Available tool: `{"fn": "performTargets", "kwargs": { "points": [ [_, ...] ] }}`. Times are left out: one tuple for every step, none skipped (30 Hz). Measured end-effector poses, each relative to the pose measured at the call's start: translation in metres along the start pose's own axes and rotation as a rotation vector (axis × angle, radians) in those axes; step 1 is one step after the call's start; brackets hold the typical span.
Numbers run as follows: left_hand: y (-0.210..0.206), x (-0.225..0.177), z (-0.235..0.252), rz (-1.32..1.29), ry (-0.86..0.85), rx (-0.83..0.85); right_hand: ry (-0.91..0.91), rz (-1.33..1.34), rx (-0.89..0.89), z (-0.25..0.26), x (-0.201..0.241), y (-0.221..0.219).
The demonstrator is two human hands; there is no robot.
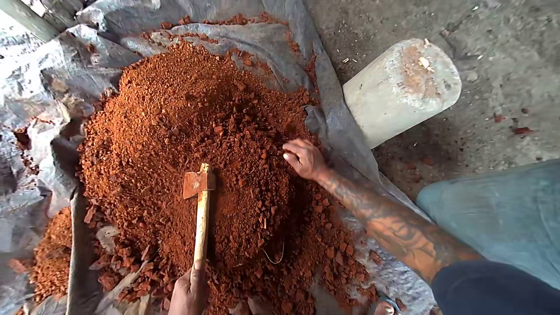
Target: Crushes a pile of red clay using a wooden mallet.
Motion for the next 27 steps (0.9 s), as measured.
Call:
{"fn": "performTargets", "kwargs": {
  "points": [
    [-0.001, -0.002, 0.000, -0.087, 0.002, 0.050, -0.062, -0.023, -0.069, -0.019, -0.003, -0.006],
    [-0.001, -0.006, 0.001, -0.163, -0.005, 0.092, -0.135, -0.025, -0.138, -0.036, 0.000, -0.010],
    [-0.001, -0.011, 0.003, -0.219, -0.008, 0.123, -0.216, -0.021, -0.209, -0.051, 0.007, -0.013],
    [-0.001, -0.017, 0.003, -0.250, 0.001, 0.141, -0.302, -0.009, -0.279, -0.063, 0.018, -0.015],
    [-0.002, -0.023, 0.002, -0.266, 0.022, 0.153, -0.397, 0.026, -0.343, -0.070, 0.032, -0.017],
    [-0.002, -0.028, -0.001, -0.281, 0.053, 0.156, -0.496, 0.084, -0.397, -0.074, 0.045, -0.018],
    [-0.004, -0.031, -0.004, -0.300, 0.075, 0.151, -0.576, 0.147, -0.447, -0.074, 0.058, -0.017],
    [-0.005, -0.036, -0.008, -0.320, 0.075, 0.134, -0.626, 0.210, -0.492, -0.068, 0.071, -0.014],
    [-0.009, -0.040, -0.014, -0.338, 0.062, 0.110, -0.639, 0.256, -0.519, -0.060, 0.084, -0.012],
    [-0.013, -0.044, -0.018, -0.349, 0.048, 0.088, -0.624, 0.291, -0.521, -0.051, 0.098, -0.010],
    [-0.017, -0.045, -0.021, -0.361, 0.038, 0.075, -0.590, 0.312, -0.513, -0.042, 0.112, -0.008],
    [-0.020, -0.046, -0.023, -0.368, 0.034, 0.063, -0.547, 0.329, -0.489, -0.032, 0.127, -0.007],
    [-0.021, -0.047, -0.026, -0.372, 0.024, 0.052, -0.505, 0.357, -0.447, -0.023, 0.142, -0.006],
    [-0.019, -0.049, -0.029, -0.368, 0.002, 0.042, -0.466, 0.405, -0.404, -0.013, 0.155, -0.003],
    [-0.015, -0.050, -0.034, -0.354, -0.040, 0.030, -0.438, 0.476, -0.372, -0.006, 0.167, 0.002],
    [-0.009, -0.053, -0.040, -0.331, -0.101, 0.011, -0.412, 0.564, -0.364, -0.001, 0.175, 0.009],
    [0.000, -0.056, -0.048, -0.299, -0.174, -0.019, -0.377, 0.655, -0.382, 0.003, 0.179, 0.018],
    [0.010, -0.062, -0.057, -0.272, -0.256, -0.058, -0.343, 0.736, -0.400, 0.005, 0.180, 0.029],
    [0.022, -0.071, -0.069, -0.257, -0.346, -0.104, -0.319, 0.799, -0.415, 0.004, 0.178, 0.040],
    [0.033, -0.082, -0.083, -0.261, -0.441, -0.150, -0.305, 0.830, -0.434, 0.002, 0.173, 0.051],
    [0.043, -0.094, -0.098, -0.271, -0.537, -0.195, -0.312, 0.834, -0.451, -0.002, 0.165, 0.060],
    [0.052, -0.106, -0.111, -0.279, -0.633, -0.232, -0.331, 0.828, -0.478, -0.007, 0.154, 0.066],
    [0.058, -0.116, -0.122, -0.281, -0.726, -0.259, -0.362, 0.817, -0.522, -0.013, 0.142, 0.070],
    [0.061, -0.122, -0.128, -0.274, -0.804, -0.283, -0.404, 0.800, -0.581, -0.021, 0.129, 0.072],
    [0.060, -0.123, -0.128, -0.240, -0.849, -0.319, -0.455, 0.776, -0.635, -0.031, 0.118, 0.071],
    [0.056, -0.116, -0.121, -0.173, -0.850, -0.375, -0.508, 0.750, -0.674, -0.042, 0.107, 0.069],
    [0.047, -0.102, -0.107, -0.061, -0.802, -0.440, -0.556, 0.722, -0.695, -0.055, 0.098, 0.066]
  ]
}}
Point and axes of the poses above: each hand's wrist, its own z-axis towards the middle knuckle, its own y-axis out of the back of the hand, x = y × z, the point moved 4 cm from there along z, towards the middle knuckle, and after that the axes turned 14 degrees about y, right-handed, at the moved point
